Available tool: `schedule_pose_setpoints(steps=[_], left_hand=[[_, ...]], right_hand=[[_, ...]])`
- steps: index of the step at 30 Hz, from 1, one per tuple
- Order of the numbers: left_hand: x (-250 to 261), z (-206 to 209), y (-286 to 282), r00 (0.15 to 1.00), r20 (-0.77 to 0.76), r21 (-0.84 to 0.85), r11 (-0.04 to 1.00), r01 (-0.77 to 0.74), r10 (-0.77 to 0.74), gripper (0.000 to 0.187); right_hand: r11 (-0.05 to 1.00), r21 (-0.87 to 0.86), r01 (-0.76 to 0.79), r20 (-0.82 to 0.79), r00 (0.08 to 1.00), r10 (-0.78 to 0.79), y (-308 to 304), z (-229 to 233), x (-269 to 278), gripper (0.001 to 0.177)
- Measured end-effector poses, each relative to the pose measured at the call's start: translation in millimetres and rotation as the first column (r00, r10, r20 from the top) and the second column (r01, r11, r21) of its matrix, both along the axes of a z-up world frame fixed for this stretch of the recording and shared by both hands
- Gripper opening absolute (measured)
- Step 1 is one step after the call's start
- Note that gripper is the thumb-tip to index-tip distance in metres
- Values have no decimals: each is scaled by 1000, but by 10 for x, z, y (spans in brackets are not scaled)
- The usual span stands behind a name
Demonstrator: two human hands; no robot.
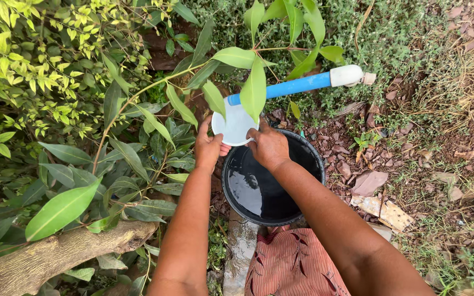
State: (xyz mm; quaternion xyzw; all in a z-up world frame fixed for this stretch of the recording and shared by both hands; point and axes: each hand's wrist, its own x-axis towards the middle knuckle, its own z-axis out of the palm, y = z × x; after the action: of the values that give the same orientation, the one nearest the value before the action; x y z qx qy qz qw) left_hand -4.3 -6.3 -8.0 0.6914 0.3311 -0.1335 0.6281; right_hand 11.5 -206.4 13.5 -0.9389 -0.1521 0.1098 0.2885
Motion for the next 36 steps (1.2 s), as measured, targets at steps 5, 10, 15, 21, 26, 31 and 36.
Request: schedule_pose_setpoints(steps=[5,10,15,21,26,31,36], left_hand=[[-210,-41,-5,998,-24,-61,997,-56,55,68],[-626,181,-151,993,30,-122,987,-107,111,68],[-1219,873,-568,985,80,-122,982,-142,153,68],[-1677,2030,-1236,995,38,-176,981,-82,90,70],[-1701,3028,-1824,980,190,-206,974,98,-58,69],[-1595,4170,-2248,787,323,111,847,520,-526,86],[-1533,5055,-2655,360,519,453,606,654,-776,112]], right_hand=[[999,27,-35,9,999,35,-12,-71,-80,19],[988,126,-87,18,996,85,-160,56,-352,20],[946,303,-116,121,989,82,-564,606,-867,22],[916,400,35,-9,999,-35,-1302,1803,-1518,26],[878,334,341,-244,932,-269,-1916,2797,-1857,23],[906,268,328,218,896,-388,-2545,3811,-2128,25],[795,375,478,148,815,-560,-2990,4802,-2557,22]])
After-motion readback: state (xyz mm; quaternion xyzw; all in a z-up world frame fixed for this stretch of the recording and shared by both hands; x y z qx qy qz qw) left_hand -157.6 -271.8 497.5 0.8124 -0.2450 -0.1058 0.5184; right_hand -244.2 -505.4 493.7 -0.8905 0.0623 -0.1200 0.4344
